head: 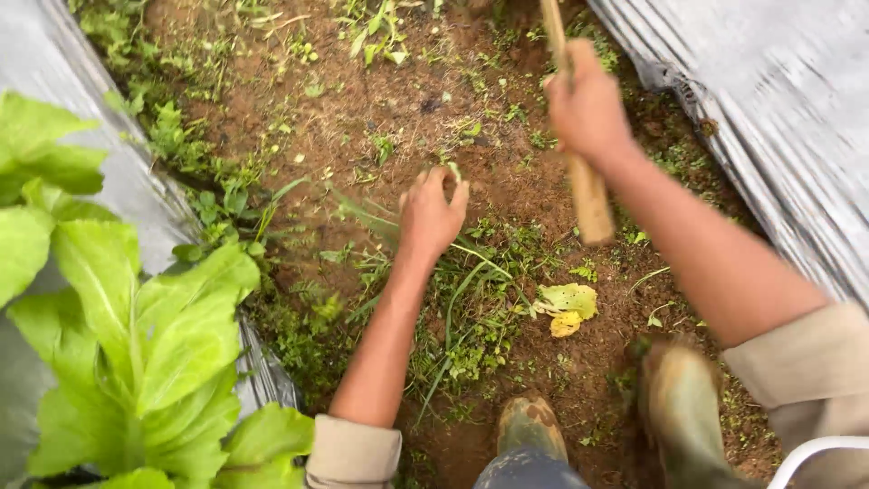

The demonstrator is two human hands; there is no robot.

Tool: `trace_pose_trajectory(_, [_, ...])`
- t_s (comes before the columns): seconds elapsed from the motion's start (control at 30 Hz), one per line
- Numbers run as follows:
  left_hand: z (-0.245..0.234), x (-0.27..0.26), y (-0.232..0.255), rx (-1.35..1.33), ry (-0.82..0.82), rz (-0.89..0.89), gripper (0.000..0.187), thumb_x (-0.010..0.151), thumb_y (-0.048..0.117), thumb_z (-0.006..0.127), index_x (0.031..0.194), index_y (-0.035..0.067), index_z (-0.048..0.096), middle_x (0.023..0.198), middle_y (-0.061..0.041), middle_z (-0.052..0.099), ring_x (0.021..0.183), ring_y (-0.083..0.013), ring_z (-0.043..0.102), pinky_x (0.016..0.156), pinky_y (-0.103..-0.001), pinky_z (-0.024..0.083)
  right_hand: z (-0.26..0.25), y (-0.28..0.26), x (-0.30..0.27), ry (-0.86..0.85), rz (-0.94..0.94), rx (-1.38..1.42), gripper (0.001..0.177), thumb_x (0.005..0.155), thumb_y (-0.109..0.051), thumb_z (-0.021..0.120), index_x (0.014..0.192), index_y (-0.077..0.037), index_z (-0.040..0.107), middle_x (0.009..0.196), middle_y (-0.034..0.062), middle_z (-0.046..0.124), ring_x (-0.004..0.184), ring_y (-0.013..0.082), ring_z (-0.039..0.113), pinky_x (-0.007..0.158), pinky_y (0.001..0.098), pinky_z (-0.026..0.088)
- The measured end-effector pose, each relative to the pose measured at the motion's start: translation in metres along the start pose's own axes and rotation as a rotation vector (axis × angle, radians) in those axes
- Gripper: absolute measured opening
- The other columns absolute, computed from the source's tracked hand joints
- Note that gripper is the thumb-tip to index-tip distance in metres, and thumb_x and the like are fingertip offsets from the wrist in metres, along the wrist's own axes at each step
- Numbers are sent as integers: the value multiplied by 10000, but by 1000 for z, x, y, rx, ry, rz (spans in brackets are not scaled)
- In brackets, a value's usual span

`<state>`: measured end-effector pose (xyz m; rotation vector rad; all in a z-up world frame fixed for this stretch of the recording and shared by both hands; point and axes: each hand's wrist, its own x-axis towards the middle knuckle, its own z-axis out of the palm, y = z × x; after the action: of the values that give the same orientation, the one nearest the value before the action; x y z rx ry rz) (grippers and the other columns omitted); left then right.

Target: The person uses a hoe to loosen soil and remove weeds from a garden bed. They pull the uprooted weeds by hand and toss them aside, working along the edge of a plastic-covered row with leafy green plants.

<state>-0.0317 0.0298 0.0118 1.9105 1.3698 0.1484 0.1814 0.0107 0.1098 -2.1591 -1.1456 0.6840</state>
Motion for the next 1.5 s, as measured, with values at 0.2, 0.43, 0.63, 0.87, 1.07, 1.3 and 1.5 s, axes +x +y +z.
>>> trace_pose_trajectory(0.2, [39, 72, 47, 93, 178, 298, 133, 939, 140, 627, 976, 40, 706, 926, -108, 589, 968, -281, 620, 904, -460, 482, 37, 70, -28, 45, 23, 208, 286, 1083, 11, 432, 1365, 43, 466, 852, 130, 603, 620, 170, 567, 499, 265, 515])
trace_pose_trajectory(0.43, [62, 129, 78, 690, 74, 268, 464, 963, 222, 607, 1401, 67, 593, 1457, -119, 476, 1185, -262, 468, 930, -382, 409, 51, 100, -22, 151, 128, 267, 383, 1008, -118, 558, 1386, -135, 501, 1073, 412, 662, 954, 561, 681, 778, 639, 507])
trace_pose_trajectory(0.63, [56, 178, 68, 1036, -2, 42, 608, 1082, 516, 296, 1516, 130, 476, 1559, -94, 433, 1238, -241, 463, 964, -393, 387, 58, 118, -9, 133, 157, 381, 364, 1013, -124, 543, 1376, -138, 520, 1023, 322, 707, 769, 378, 692, 676, 508, 563])
trace_pose_trajectory(0.87, [79, 210, 33, 656, 68, -115, 571, 1113, 356, 175, 1308, 39, 607, 1170, -170, 689, 1156, -289, 648, 946, -432, 518, 59, 103, -12, 213, -40, 428, 397, 1082, -129, 449, 1476, -90, 425, 918, 248, 694, 633, 251, 648, 585, 422, 550])
trace_pose_trajectory(1.07, [77, 188, 49, 96, 124, -232, 606, 1067, 340, 236, 1132, -52, 694, 1070, -268, 706, 1038, -413, 717, 883, -533, 591, 65, 124, -5, -23, 92, 343, 375, 1064, -39, 422, 1435, -65, 468, 801, 130, 666, 526, 159, 534, 466, 278, 451])
trace_pose_trajectory(1.3, [88, 205, 18, 231, 135, -128, 471, 1081, 277, 335, 1096, -22, 699, 882, -254, 721, 834, -361, 751, 687, -467, 648, 66, 112, -13, 149, 3, 409, 390, 1084, -12, 396, 1473, -45, 372, 801, 115, 601, 564, 155, 520, 496, 263, 459])
trace_pose_trajectory(1.5, [79, 192, 24, 116, 135, -87, 442, 1076, 229, 340, 1165, -43, 677, 925, -313, 717, 874, -415, 750, 736, -510, 652, 53, 103, -28, -25, -1, 310, 387, 1063, 1, 422, 1442, -76, 441, 779, 99, 611, 545, 155, 518, 479, 272, 425])
